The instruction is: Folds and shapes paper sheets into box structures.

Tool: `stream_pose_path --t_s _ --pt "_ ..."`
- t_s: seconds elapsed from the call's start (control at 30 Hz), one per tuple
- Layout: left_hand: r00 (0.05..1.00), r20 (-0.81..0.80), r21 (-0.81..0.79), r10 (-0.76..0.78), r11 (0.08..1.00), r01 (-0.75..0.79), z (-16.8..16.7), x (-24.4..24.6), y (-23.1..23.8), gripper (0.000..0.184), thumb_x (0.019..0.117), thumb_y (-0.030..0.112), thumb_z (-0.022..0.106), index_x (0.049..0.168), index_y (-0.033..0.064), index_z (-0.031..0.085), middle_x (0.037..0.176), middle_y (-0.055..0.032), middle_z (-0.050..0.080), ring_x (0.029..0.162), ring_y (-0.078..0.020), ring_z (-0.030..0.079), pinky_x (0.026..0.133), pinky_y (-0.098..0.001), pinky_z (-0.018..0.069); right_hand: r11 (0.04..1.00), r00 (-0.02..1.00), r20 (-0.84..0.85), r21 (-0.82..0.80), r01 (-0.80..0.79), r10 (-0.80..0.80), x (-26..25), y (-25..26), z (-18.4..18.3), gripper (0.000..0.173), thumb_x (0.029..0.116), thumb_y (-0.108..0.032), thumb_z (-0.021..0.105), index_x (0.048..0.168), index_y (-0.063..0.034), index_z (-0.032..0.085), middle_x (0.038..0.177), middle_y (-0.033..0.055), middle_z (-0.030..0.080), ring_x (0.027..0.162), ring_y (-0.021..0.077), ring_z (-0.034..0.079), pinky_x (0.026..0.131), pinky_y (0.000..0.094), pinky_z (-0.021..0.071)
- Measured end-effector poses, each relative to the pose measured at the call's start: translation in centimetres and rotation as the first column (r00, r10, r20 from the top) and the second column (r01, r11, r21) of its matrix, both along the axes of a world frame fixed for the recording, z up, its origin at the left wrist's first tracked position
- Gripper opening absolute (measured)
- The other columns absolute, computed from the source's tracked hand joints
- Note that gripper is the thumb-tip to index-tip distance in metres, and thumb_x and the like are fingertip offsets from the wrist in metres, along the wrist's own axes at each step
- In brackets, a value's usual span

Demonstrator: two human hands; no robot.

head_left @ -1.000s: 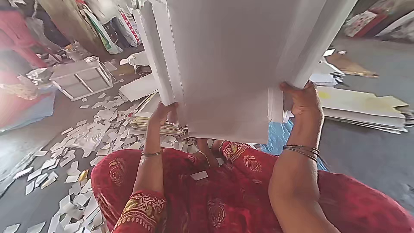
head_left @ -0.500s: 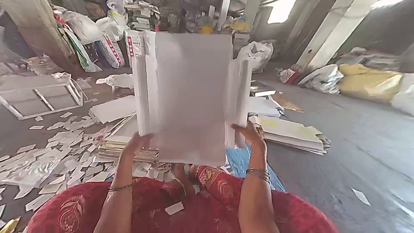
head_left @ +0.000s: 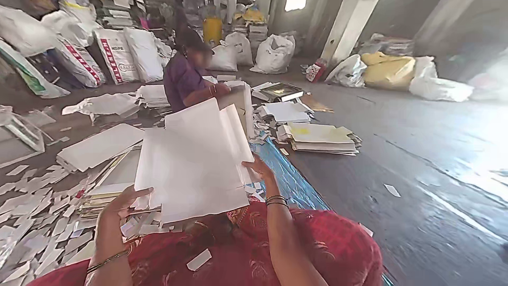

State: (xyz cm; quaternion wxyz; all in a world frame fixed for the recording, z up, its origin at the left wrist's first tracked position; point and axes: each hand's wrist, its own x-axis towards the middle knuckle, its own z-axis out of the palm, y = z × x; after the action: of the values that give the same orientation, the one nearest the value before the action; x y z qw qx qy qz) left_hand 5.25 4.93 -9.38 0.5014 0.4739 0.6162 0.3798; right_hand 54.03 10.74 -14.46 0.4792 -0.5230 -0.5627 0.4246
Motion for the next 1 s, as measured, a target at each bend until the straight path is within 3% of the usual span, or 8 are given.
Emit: stream_pose_path --t_s 0.2,0.33,0.4,0.6,0.73,0.8,0.9,1.0 --pt "0.976 0.213 0.108 0.036 0.992 -0.060 1.1 2.1 0.1 0.036 0.1033 0.013 0.052 0.138 0.0106 0.046 0.109 -0.0037 0.068 0.090 -0.0106 0.070 0.076 -0.0298 0.0609 0.998 0.977 -0.203 -0.018 0.067 -0.069 1.5 -0.4 -0.3 0.054 0.0910 -0.004 0.071 0.140 0.0006 0.050 0.116 0.0164 0.068 0.098 0.0183 0.069 0.089 0.0356 0.0584" --pt "0.935 0.311 0.291 -0.169 0.954 0.075 1.5 2.0 0.6 0.050 0.1107 0.040 0.023 0.155 0.0159 0.026 0.131 -0.0057 0.065 0.103 -0.0185 0.072 0.080 -0.0305 0.0612 0.983 0.899 -0.414 0.049 0.177 -0.142 3.0 -0.8 0.6 0.048 0.0935 -0.004 0.067 0.138 -0.0049 0.050 0.103 0.0110 0.070 0.086 0.0178 0.070 0.079 0.0379 0.0604" --pt "0.925 0.305 0.326 -0.228 0.937 0.124 1.6 2.0 0.8 0.056 0.1091 0.047 0.021 0.160 0.0234 0.025 0.142 -0.0026 0.061 0.108 -0.0163 0.070 0.082 -0.0270 0.0600 0.965 0.846 -0.501 0.076 0.251 -0.181 3.6 -1.1 0.9 0.041 0.0947 -0.006 0.067 0.134 -0.0071 0.053 0.102 0.0080 0.071 0.085 0.0163 0.070 0.077 0.0373 0.0608" --pt "0.944 0.262 0.150 -0.202 0.974 0.167 0.0 2.7 1.7 0.052 0.1087 0.034 0.035 0.158 0.0199 0.029 0.140 -0.0087 0.062 0.110 -0.0257 0.070 0.087 -0.0382 0.0605 0.896 0.720 -0.612 0.040 0.443 -0.328 4.0 -1.7 2.0 0.040 0.0958 -0.014 0.069 0.133 -0.0119 0.055 0.105 0.0051 0.070 0.086 0.0134 0.069 0.074 0.0349 0.0602" --pt "0.948 0.059 -0.067 -0.311 0.947 0.315 -1.7 6.1 1.9 0.051 0.1086 0.026 0.046 0.157 0.0153 0.033 0.137 -0.0135 0.063 0.108 -0.0273 0.070 0.090 -0.0434 0.0592 0.844 0.690 -0.606 0.056 0.534 -0.396 4.0 -2.1 2.6 0.049 0.0950 -0.022 0.072 0.138 -0.0141 0.051 0.111 0.0041 0.067 0.091 0.0122 0.066 0.077 0.0345 0.0587" --pt "0.871 -0.100 -0.145 -0.481 0.873 0.466 -3.7 7.4 2.3 0.053 0.1070 0.024 0.052 0.156 0.0111 0.036 0.141 -0.0173 0.057 0.119 -0.0293 0.063 0.097 -0.0464 0.0531 0.813 0.656 -0.649 0.098 0.574 -0.386 4.1 -1.9 2.9 0.053 0.0970 -0.016 0.069 0.144 -0.0125 0.044 0.121 0.0055 0.063 0.102 0.0133 0.065 0.086 0.0356 0.0576" --pt "0.603 -0.405 -0.185 -0.687 0.708 0.682 -7.6 10.4 3.3 0.053 0.1025 0.020 0.060 0.149 -0.0007 0.045 0.145 -0.0268 0.051 0.135 -0.0393 0.049 0.113 -0.0553 0.0376 0.735 0.525 -0.771 0.111 0.669 -0.361 5.3 -1.0 2.8 0.054 0.0976 -0.005 0.065 0.146 -0.0082 0.040 0.129 0.0112 0.061 0.114 0.0201 0.063 0.096 0.0418 0.0560" --pt "0.449 -0.547 -0.301 -0.706 0.666 0.682 -10.4 13.3 2.2 0.066 0.0985 0.031 0.067 0.154 0.0046 0.042 0.154 -0.0258 0.043 0.144 -0.0429 0.039 0.118 -0.0620 0.0286 0.691 0.456 -0.797 0.068 0.720 -0.396 5.6 -1.0 2.5 0.056 0.0993 0.001 0.058 0.149 -0.0066 0.034 0.133 0.0136 0.056 0.116 0.0215 0.061 0.097 0.0423 0.0551"
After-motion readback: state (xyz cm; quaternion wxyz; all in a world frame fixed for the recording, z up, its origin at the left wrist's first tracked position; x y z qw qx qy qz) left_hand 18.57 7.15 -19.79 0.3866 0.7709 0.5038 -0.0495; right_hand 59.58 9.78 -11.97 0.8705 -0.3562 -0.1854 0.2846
